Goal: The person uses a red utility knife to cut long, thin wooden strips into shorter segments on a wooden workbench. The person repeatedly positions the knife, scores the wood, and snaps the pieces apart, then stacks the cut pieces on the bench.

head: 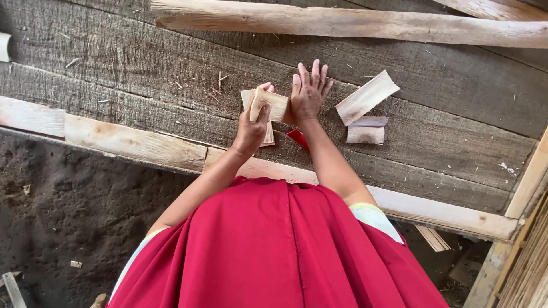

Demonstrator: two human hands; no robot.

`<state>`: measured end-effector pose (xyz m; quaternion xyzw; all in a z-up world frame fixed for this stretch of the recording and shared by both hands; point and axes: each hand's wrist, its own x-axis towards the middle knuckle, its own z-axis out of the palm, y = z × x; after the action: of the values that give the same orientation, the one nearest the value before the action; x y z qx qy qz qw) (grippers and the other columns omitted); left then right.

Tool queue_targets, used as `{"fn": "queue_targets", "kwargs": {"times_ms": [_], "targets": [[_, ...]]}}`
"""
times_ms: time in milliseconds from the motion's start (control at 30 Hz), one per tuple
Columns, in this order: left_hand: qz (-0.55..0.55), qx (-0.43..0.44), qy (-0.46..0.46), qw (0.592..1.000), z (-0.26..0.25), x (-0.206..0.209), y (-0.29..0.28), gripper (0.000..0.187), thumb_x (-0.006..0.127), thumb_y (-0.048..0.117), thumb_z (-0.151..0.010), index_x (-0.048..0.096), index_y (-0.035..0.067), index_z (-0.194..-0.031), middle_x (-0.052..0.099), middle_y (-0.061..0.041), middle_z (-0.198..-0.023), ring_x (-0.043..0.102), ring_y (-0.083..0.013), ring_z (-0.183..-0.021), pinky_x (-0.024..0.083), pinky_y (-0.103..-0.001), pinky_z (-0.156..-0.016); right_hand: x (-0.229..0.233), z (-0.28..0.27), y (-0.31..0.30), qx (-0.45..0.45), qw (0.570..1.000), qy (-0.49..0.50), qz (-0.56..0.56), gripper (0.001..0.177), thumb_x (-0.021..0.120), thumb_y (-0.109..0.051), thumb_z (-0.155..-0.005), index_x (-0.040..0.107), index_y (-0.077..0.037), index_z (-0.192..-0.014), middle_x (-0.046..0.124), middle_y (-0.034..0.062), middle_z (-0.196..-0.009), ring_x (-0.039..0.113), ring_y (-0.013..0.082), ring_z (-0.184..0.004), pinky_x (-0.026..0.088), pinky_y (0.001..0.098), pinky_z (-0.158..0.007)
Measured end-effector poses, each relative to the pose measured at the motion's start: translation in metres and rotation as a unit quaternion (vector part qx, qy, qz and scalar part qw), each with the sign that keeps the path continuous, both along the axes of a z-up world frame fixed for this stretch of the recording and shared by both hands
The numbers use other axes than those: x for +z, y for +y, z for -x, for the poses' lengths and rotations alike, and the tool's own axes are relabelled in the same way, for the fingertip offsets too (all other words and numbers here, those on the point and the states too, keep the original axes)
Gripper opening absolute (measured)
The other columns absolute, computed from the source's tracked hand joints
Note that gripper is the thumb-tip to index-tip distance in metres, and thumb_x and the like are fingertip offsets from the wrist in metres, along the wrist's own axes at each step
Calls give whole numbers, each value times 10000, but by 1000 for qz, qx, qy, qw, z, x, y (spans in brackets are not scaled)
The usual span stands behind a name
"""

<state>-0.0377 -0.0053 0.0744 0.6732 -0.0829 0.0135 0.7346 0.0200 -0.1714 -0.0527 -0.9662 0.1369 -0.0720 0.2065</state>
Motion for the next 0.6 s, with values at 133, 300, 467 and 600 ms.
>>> {"fn": "queue_targets", "kwargs": {"times_ms": [133, 300, 467, 600], "targets": [[26, 21, 23, 999, 6, 10, 1, 479, 488, -43, -1053, 445, 37, -1524, 576, -274, -1416, 505, -339, -1349, 409, -499, -1133, 6, 8, 28, -52, 986, -15, -157, 437, 357, -574, -1094, 576, -377, -1416, 356, 28, -1623, 186, 325, -1550, 108, 732, -1178], [-54, -34, 23, 998, 6, 34, -2, 602, 500, -49, -1052, 323, 135, -1597, 522, -309, -1452, 466, -486, -1357, 379, -616, -1151, 22, 6, 47, 3, 951, -48, -307, 449, 311, -479, -1132, 645, -289, -1363, 482, 50, -1552, 305, 341, -1515, 180, 598, -1236], [-117, -12, -19, 993, 7, 15, -1, 620, 528, -48, -1024, 360, 146, -1588, 555, -291, -1431, 498, -462, -1343, 421, -584, -1111, 30, 7, 47, 28, 956, -79, -281, 415, 325, -417, -1131, 642, -279, -1361, 529, 66, -1502, 363, 364, -1473, 238, 506, -1238], [-111, 3, -35, 993, 14, 0, -6, 647, 498, -91, -1005, 370, 156, -1590, 546, -251, -1468, 506, -436, -1354, 419, -558, -1119, 27, -2, 18, 62, 969, -161, -180, 383, 355, -362, -1130, 640, -278, -1372, 476, 71, -1534, 304, 370, -1491, 258, 507, -1226]]}}
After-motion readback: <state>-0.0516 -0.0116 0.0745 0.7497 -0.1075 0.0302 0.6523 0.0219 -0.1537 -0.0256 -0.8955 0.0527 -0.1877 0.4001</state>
